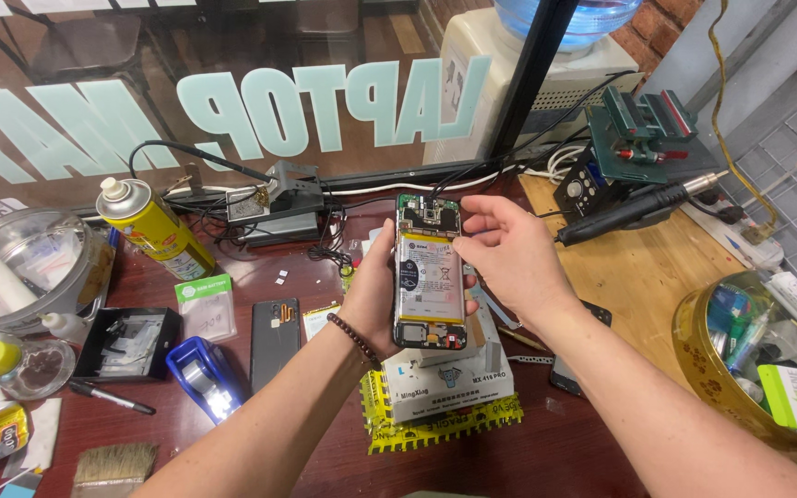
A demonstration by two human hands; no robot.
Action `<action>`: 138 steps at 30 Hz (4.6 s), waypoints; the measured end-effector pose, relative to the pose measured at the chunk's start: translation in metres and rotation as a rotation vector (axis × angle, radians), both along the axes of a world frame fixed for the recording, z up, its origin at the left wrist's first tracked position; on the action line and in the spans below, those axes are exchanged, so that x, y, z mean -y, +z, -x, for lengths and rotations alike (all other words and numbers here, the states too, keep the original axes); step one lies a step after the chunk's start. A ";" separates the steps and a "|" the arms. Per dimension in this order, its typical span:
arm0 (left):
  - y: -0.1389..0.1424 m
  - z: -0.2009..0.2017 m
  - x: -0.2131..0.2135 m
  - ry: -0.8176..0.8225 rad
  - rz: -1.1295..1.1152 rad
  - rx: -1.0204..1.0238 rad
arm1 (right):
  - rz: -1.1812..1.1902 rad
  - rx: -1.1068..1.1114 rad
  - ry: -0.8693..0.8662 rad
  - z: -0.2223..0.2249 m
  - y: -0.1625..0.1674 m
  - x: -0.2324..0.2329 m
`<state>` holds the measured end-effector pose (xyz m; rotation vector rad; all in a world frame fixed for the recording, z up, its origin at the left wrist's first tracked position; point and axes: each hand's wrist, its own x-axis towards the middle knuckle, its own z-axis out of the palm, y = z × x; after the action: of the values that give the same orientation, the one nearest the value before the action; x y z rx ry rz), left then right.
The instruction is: The person works on a disassembled smartphone at a repair bench, peeling out the old battery and pressing on the battery with a pen-like tool, then handling the phone chassis and back cover, aligning parts and working on the exposed midframe with small components.
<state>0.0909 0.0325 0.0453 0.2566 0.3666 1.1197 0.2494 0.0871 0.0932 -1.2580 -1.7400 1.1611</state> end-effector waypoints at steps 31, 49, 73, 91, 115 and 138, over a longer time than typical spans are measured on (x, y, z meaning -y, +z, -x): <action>-0.035 0.027 -0.018 0.142 -0.121 -1.859 | 0.214 0.127 -0.163 -0.022 -0.081 0.000; -0.152 0.147 0.059 -0.352 0.673 -2.217 | -0.179 0.244 -0.118 -0.012 -0.052 -0.006; 0.029 0.117 -0.017 0.351 -0.286 -2.102 | -0.317 0.245 0.012 -0.039 -0.046 -0.026; 0.032 0.057 -0.051 0.281 -0.443 -2.026 | -0.702 0.389 0.412 -0.011 -0.027 -0.046; -0.004 0.091 -0.054 0.207 -0.056 -1.454 | -0.604 0.392 0.317 0.012 -0.050 -0.036; -0.011 0.081 -0.044 0.266 -0.096 -1.269 | -0.738 0.511 0.428 0.006 -0.055 -0.047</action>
<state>0.0103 0.0763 0.0347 1.0301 1.4986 1.1145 0.2436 0.1344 0.0380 -0.7644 -2.5767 0.2979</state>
